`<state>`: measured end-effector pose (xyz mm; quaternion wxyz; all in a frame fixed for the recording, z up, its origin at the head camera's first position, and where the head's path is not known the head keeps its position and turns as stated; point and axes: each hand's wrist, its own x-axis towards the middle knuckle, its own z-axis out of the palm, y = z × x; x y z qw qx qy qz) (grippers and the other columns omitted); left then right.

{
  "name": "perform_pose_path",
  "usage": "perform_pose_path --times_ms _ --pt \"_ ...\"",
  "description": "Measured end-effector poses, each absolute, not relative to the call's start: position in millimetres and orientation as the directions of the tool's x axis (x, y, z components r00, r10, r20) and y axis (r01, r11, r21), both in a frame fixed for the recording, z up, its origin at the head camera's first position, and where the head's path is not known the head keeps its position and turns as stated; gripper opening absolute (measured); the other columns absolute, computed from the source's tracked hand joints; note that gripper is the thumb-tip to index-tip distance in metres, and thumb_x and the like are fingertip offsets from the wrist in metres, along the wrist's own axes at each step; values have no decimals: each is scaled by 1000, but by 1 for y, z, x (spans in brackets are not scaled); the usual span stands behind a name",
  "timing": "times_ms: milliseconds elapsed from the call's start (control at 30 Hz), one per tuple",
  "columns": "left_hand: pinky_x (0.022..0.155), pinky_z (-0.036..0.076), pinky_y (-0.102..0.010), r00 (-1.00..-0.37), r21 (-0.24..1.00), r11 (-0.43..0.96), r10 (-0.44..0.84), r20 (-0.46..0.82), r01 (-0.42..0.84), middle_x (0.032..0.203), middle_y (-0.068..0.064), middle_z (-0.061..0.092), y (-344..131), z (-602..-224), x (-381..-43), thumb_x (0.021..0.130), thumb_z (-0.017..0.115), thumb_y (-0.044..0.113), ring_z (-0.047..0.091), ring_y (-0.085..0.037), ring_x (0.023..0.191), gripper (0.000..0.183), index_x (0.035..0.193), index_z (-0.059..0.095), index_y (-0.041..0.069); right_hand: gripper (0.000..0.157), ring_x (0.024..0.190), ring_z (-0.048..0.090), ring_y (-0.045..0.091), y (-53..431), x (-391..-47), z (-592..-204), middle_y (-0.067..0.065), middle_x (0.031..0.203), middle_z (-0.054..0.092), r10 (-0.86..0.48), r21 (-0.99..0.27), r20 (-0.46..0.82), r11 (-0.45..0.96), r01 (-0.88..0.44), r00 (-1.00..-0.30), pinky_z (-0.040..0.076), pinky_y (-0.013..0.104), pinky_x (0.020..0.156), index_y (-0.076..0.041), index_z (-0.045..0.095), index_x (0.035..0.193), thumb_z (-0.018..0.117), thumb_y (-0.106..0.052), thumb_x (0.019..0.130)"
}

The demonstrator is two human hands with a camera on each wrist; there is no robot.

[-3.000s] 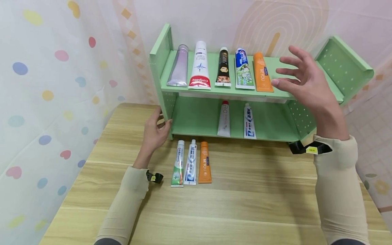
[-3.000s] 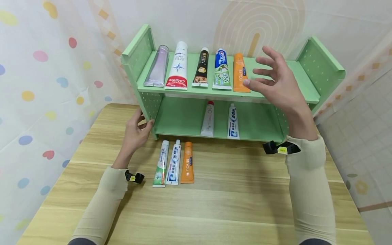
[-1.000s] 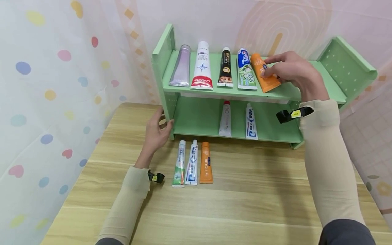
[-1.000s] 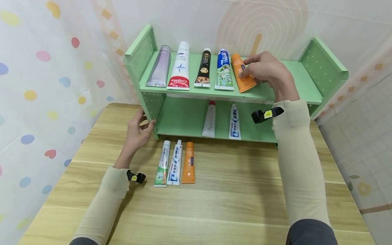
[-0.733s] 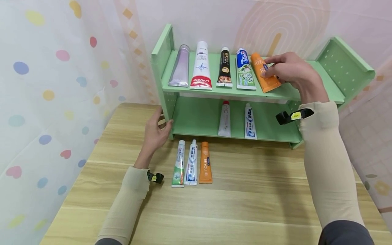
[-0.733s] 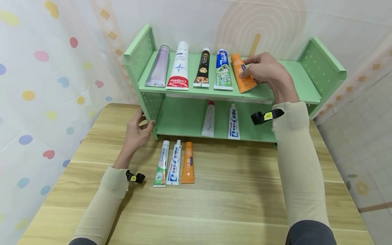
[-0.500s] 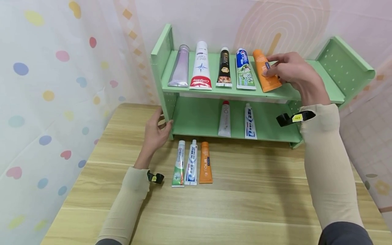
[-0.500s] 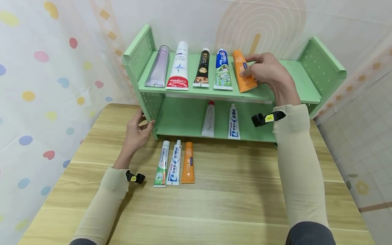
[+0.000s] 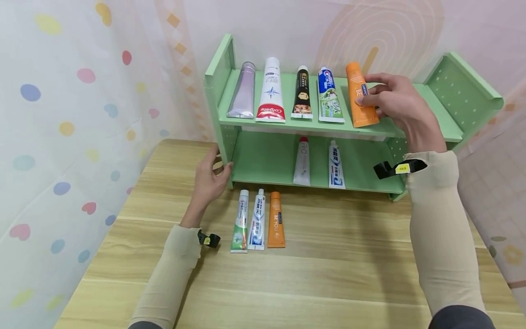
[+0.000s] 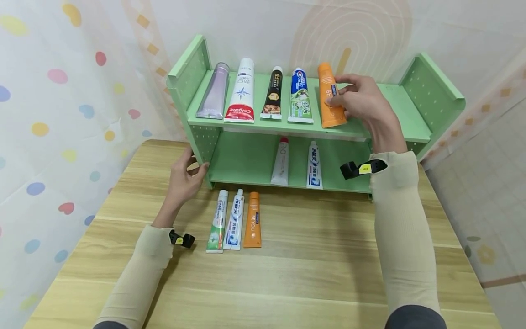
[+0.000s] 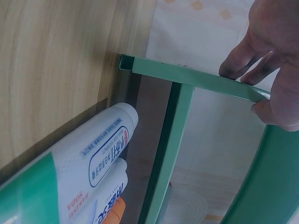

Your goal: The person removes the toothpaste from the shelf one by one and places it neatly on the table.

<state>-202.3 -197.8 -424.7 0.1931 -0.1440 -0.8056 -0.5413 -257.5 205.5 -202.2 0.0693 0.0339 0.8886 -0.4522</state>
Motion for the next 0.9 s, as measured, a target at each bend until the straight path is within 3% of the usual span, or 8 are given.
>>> perform_pose_path --times_ms 300,633,900 --pt "98 58 -60 -885 819 366 28 465 442 138 -36 53 -189 -403 -185 95 57 -10 58 -59 120 57 150 42 -6 70 98 56 14 206 -253 -205 -6 118 54 -18 -859 -141 499 113 -990 52 18 64 -27 36 159 69 -21 98" --pt "97 59 -59 -887 825 352 34 460 442 136 -38 54 -192 -400 -183 95 59 -10 59 -58 120 58 150 43 -5 70 98 60 14 203 -248 -209 -3 116 55 -30 -904 -106 419 84 -994 62 17 66 -25 40 158 69 -13 96" --pt "97 59 -57 -889 824 360 34 457 438 138 -36 54 -194 -408 -188 95 61 -8 59 -56 121 59 151 42 -4 70 98 60 16 204 -241 -214 -2 114 57 -21 -919 -53 391 41 -998 63 17 66 -25 40 158 70 -12 96"
